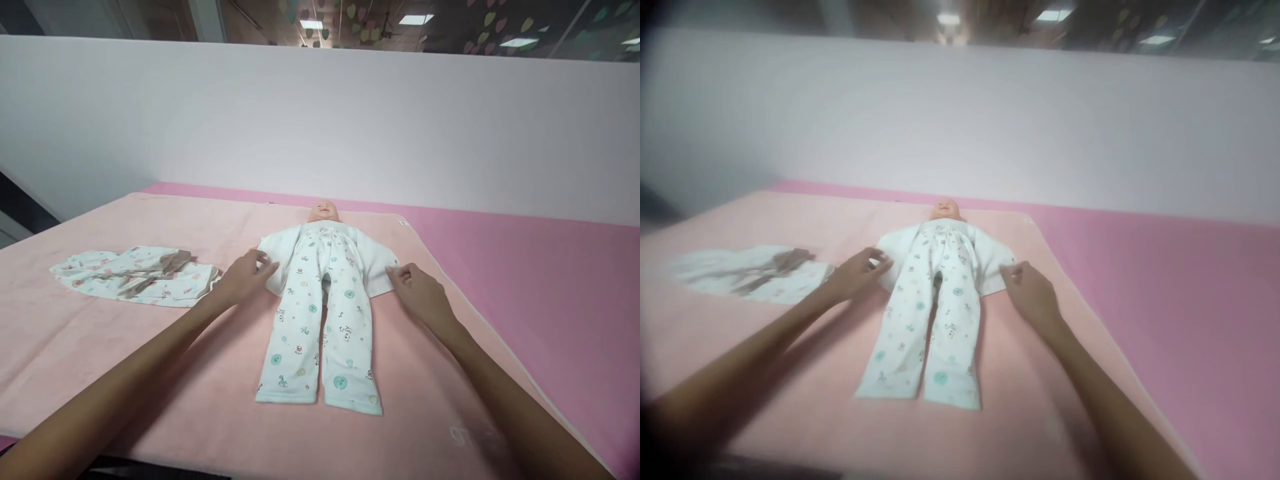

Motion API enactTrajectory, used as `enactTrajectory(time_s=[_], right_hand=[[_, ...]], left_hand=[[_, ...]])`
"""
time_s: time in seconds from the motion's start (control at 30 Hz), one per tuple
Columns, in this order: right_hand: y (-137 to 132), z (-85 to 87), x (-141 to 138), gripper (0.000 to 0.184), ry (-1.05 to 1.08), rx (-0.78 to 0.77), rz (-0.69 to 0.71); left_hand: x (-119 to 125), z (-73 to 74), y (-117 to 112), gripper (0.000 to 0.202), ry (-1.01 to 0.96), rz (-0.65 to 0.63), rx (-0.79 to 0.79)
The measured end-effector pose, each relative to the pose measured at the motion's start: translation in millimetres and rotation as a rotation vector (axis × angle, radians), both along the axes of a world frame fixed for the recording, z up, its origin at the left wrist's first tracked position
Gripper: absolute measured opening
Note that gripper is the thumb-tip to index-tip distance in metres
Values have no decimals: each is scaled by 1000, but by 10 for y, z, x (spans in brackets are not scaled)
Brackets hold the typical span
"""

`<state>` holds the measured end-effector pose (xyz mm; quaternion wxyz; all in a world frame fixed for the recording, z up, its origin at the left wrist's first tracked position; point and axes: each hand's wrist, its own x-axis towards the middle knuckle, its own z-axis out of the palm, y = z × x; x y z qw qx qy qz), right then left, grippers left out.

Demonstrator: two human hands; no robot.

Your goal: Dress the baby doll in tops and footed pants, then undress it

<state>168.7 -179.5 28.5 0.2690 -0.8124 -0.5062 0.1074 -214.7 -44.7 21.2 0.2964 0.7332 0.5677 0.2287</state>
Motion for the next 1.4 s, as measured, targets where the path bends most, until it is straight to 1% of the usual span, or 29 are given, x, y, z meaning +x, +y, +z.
enactTrajectory(time_s=[0.07,0.1,0.13,0.2,0.23,0.3,0.37,0.43,0.5,0.57,0.63,0.67,0.7,0.77,0.8,0.87,0.9,0.97,1.0,1.03,1.07,1.1,1.13,1.17,1.23,1.27,1.33,1.4], right_hand=[[-76,-122,153,55,-115,-43,-83],[-81,-178,207,55,-146,-61,-91],[-63,-224,246,53,-161,-81,-78],[22,-269,288,44,-144,-121,-25],[77,-269,296,39,-116,-150,-1],[172,-239,295,32,-52,-208,8],[220,-205,277,33,-27,-224,-27],[226,-192,248,45,-60,-184,-77],[222,-196,218,55,-102,-164,-100],[232,-190,200,49,-112,-224,-74],[249,-143,201,40,-46,-284,-4],[255,-97,206,38,27,-275,30],[256,-33,209,35,117,-229,59],[253,139,186,31,278,-47,97],[257,241,147,30,319,69,108],[298,443,-12,28,313,292,158],[340,528,-131,27,294,382,208],[450,638,-420,22,215,496,385],[505,657,-570,18,122,510,500],[550,652,-707,17,1,483,629],[575,627,-821,17,-118,437,754],[576,587,-903,16,-215,394,844],[550,536,-950,15,-279,363,895],[500,479,-960,12,-299,354,906],[343,357,-886,7,-229,392,824],[253,294,-816,12,-166,414,769],[89,165,-655,21,-56,423,677],[-17,31,-517,24,-11,369,608]], left_hand=[[-85,-130,43,74,155,140,192],[-103,-183,70,73,216,182,238],[-106,-218,101,70,259,203,246],[-90,-227,167,59,286,188,171],[-78,-206,201,52,265,157,107],[-62,-139,264,42,147,101,-7],[-60,-74,311,38,-25,93,-74],[-67,-39,338,40,-172,130,-110],[-79,-35,350,44,-255,164,-131],[-97,-49,357,50,-305,178,-154],[-123,-63,367,53,-348,179,-190],[-137,-61,371,54,-372,175,-210],[-150,-49,373,55,-399,171,-225],[-151,21,355,57,-463,165,-206],[-131,84,332,58,-499,151,-160],[-31,259,253,58,-560,57,-13],[51,362,201,57,-576,-28,73],[261,553,84,53,-555,-261,212],[372,622,24,53,-512,-376,259],[472,663,-34,53,-446,-483,290],[550,673,-90,55,-366,-575,305],[598,650,-142,59,-286,-641,319],[611,597,-191,65,-218,-674,335],[589,522,-238,72,-171,-675,356],[464,332,-320,78,-142,-608,410],[379,234,-354,75,-150,-566,431],[222,67,-403,61,-158,-489,447],[129,-41,-425,45,-114,-406,440]])
